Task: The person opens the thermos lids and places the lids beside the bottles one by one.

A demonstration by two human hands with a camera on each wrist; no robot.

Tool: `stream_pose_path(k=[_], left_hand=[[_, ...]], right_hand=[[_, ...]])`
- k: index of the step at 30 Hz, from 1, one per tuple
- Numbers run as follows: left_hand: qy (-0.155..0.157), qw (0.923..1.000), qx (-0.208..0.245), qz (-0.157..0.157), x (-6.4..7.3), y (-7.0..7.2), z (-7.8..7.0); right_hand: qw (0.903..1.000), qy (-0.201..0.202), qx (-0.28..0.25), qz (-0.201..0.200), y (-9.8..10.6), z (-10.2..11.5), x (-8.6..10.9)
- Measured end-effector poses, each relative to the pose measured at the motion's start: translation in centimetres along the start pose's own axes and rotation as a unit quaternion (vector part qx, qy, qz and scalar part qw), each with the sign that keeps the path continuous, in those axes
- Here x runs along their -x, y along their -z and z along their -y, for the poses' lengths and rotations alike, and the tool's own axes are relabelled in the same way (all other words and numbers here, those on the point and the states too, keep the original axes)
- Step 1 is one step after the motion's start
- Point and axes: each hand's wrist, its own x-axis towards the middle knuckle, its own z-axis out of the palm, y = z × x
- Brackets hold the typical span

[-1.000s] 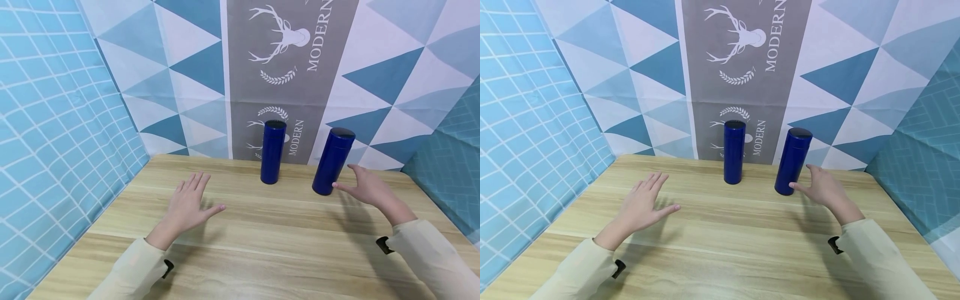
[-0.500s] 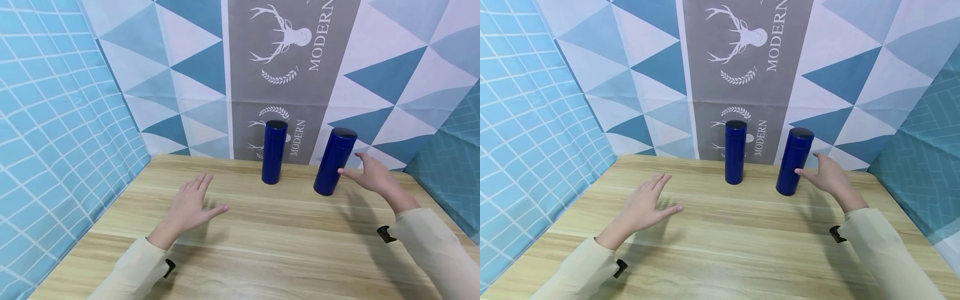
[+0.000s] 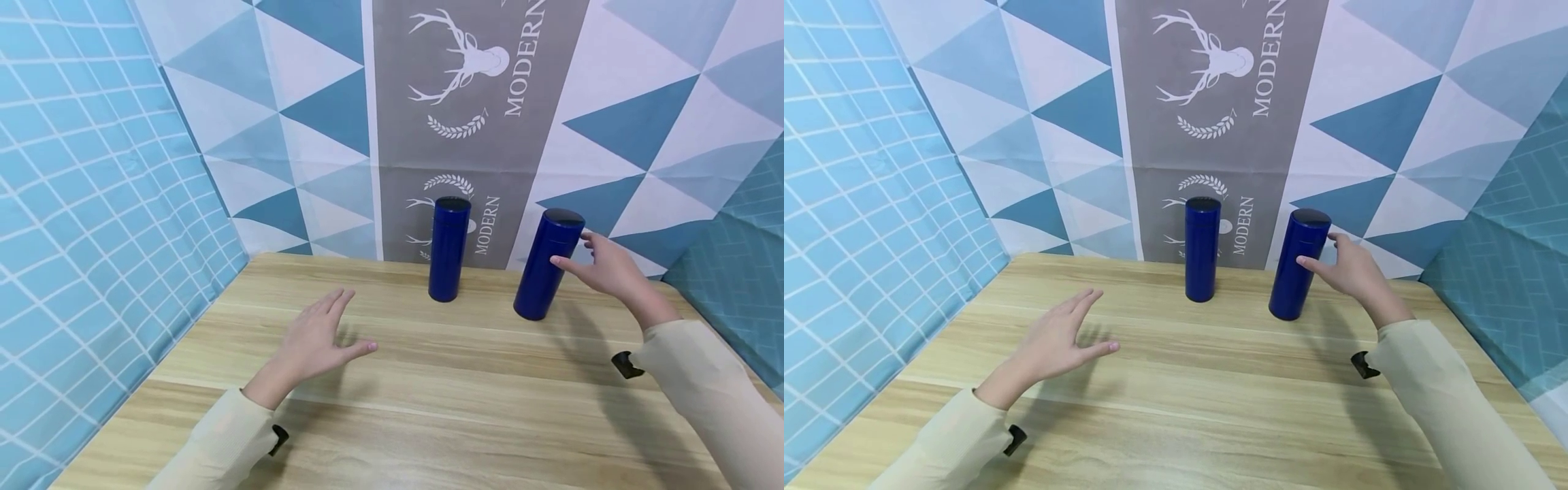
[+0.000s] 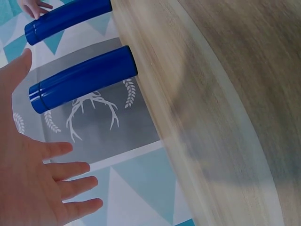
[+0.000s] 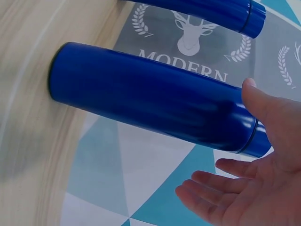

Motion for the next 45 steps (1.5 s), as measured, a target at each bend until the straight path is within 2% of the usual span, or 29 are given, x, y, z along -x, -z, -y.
stream_pose_path(k=[6, 16, 21, 26, 32, 41, 43, 45], left_hand=[[-0.009, 1.0, 0.001, -0.001, 0.2, 0.0, 0.0], [-0.034, 0.9984, 0.035, 0.028, 0.6, -0.1, 0.1], [-0.036, 0.9978, 0.046, 0.033, 0.7, -0.2, 0.3], [-0.036, 0.9938, 0.086, 0.06, 0.5, -0.1, 0.3], [-0.04, 0.9842, 0.134, 0.109, 0.2, -0.1, 0.0], [-0.044, 0.9679, 0.202, 0.144, -1.3, -0.3, -1.9], [-0.049, 0.9598, 0.231, 0.152, -1.8, -0.5, -2.4], [-0.048, 0.9471, 0.27, 0.166, -2.2, -0.7, -2.7]], right_hand=[[0.9993, -0.014, -0.035, -0.009, 0.6, 0.7, -0.4], [0.9968, -0.011, -0.078, -0.012, 1.2, 1.4, -1.5], [0.9906, -0.026, -0.134, 0.0, 1.1, 1.6, -2.2], [0.9813, -0.052, -0.184, 0.02, 1.1, 1.5, -2.5], [0.9754, -0.072, -0.204, 0.039, 1.0, 1.6, -2.6], [0.9779, -0.063, -0.199, -0.009, 0.7, 1.7, -2.1], [0.9767, -0.065, -0.204, -0.018, 0.7, 1.7, -1.9], [0.9758, -0.065, -0.207, -0.025, 0.6, 1.8, -1.8]])
